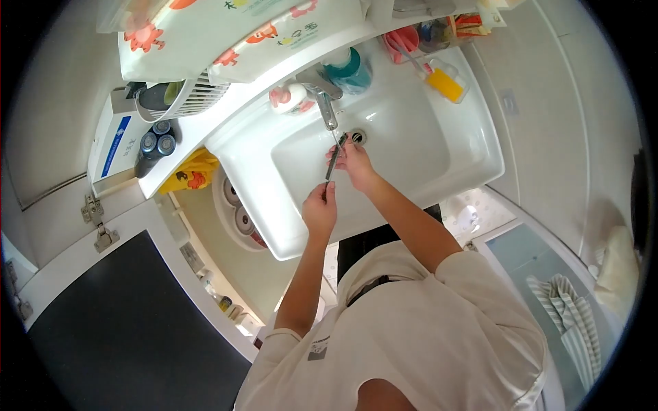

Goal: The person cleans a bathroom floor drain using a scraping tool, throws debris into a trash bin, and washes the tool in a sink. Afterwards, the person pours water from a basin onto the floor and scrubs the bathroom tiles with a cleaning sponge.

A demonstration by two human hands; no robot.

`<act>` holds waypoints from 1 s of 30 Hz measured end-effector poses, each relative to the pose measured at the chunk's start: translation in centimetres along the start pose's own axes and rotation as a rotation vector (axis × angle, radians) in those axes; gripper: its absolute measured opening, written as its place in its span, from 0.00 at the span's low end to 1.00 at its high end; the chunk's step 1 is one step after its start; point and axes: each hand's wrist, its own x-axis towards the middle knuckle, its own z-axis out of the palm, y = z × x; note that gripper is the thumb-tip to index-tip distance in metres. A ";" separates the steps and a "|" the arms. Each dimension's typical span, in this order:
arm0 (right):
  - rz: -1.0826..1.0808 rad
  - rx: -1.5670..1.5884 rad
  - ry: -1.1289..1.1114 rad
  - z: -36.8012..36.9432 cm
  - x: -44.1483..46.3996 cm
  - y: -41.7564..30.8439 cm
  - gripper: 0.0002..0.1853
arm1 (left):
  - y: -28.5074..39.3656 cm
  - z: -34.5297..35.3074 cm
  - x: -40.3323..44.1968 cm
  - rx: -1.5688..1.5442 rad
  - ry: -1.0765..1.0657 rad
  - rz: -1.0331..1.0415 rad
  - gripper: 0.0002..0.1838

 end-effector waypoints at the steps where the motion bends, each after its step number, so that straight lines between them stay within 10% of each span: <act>1: -0.009 0.071 -0.008 0.1 0.0 0.0 0.27 | 0.2 -0.4 0.0 0.091 0.055 0.066 0.18; 6: 0.033 0.398 -0.158 -0.4 -0.6 -1.3 0.17 | 0.7 -2.0 0.1 0.319 0.170 0.148 0.13; 12: -0.087 -0.099 -0.094 -0.6 -0.8 -1.7 0.11 | 0.7 -3.3 0.3 0.398 0.217 0.219 0.10; 30: -0.030 -0.357 0.043 -1.8 1.2 -1.6 0.19 | 1.4 -4.0 -0.4 0.437 0.225 0.297 0.09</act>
